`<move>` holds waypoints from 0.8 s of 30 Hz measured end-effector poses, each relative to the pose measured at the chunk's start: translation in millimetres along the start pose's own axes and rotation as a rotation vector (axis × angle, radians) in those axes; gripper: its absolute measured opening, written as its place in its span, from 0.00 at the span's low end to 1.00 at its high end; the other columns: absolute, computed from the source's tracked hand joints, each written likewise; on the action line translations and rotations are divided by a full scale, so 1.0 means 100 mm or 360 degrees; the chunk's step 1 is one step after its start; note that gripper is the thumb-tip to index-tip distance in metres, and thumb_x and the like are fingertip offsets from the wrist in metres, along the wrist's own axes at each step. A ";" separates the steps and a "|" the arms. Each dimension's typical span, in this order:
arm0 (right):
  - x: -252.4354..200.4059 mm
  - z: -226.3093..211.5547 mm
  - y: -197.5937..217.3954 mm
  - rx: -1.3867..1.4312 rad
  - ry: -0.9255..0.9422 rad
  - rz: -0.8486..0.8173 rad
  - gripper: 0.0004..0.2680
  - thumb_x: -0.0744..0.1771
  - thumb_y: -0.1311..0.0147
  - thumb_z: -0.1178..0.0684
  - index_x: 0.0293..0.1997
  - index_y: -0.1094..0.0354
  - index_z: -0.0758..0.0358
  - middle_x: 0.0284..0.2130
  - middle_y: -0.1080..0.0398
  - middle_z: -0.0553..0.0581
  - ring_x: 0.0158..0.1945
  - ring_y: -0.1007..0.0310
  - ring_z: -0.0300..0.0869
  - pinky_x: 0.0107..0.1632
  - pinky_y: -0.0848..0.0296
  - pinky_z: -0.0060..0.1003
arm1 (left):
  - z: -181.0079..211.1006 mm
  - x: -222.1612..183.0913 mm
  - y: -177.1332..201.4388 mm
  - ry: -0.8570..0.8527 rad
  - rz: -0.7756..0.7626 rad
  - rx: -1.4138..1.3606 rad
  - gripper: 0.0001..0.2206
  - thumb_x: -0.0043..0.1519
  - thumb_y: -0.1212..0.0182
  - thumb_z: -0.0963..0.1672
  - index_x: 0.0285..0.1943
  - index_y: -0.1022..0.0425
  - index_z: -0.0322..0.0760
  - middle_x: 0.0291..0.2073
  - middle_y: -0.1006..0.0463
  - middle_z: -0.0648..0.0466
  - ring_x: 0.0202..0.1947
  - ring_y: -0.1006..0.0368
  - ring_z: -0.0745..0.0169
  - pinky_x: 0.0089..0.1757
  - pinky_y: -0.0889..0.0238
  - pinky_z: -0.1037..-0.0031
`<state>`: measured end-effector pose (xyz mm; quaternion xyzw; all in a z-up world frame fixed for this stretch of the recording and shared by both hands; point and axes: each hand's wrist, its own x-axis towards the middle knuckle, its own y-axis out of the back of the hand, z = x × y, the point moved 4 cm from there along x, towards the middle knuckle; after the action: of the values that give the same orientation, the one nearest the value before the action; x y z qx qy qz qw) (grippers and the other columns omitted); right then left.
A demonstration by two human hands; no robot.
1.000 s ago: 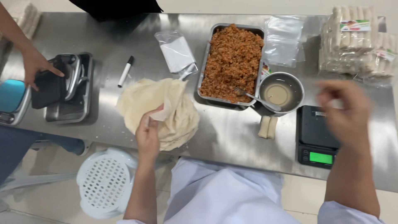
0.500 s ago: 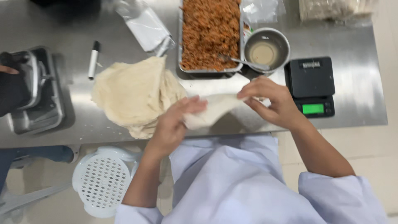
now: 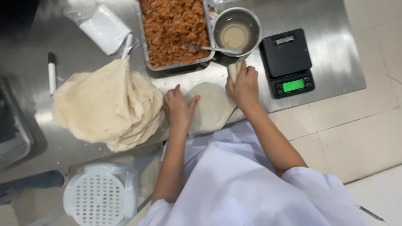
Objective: The person places spring rolls into a plastic bag, seals the bag with a sticker, and then prepares a new spring roll by placing filling on a wrapper and rolling it by hand.
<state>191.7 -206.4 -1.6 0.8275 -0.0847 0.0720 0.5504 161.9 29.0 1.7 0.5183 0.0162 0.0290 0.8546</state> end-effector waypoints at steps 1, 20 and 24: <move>-0.01 0.05 0.02 -0.0015 -0.0015 0.0018 0.23 0.68 0.39 0.53 0.64 0.43 0.84 0.44 0.37 0.74 0.50 0.30 0.63 0.48 0.22 0.51 | -0.08 -0.01 -0.05 -0.0025 -0.0003 -0.0011 0.35 0.59 0.31 0.56 0.65 0.30 0.26 0.48 0.28 0.38 0.49 0.30 0.35 0.44 0.31 0.41; 0.32 1.30 0.67 -0.0171 0.0167 0.0383 0.28 0.65 0.30 0.41 0.63 0.35 0.77 0.46 0.38 0.68 0.47 0.34 0.60 0.46 0.34 0.52 | -0.47 0.00 -0.43 0.0509 -0.0183 -0.1313 0.14 0.69 0.37 0.49 0.54 0.30 0.37 0.41 0.20 0.43 0.41 0.24 0.52 0.41 0.30 0.64; 0.47 0.67 0.85 -0.0071 0.0436 0.0500 0.23 0.69 0.39 0.35 0.60 0.31 0.68 0.45 0.39 0.63 0.44 0.37 0.56 0.44 0.38 0.49 | -0.64 0.03 -0.32 0.0785 -0.0178 -0.1029 0.24 0.67 0.37 0.47 0.70 0.37 0.35 0.58 0.28 0.27 0.61 0.30 0.27 0.54 0.32 0.45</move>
<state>220.8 -303.5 59.6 0.7741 -0.1386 0.2669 0.5570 162.5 71.6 -56.0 0.1987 0.2390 0.1094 0.9441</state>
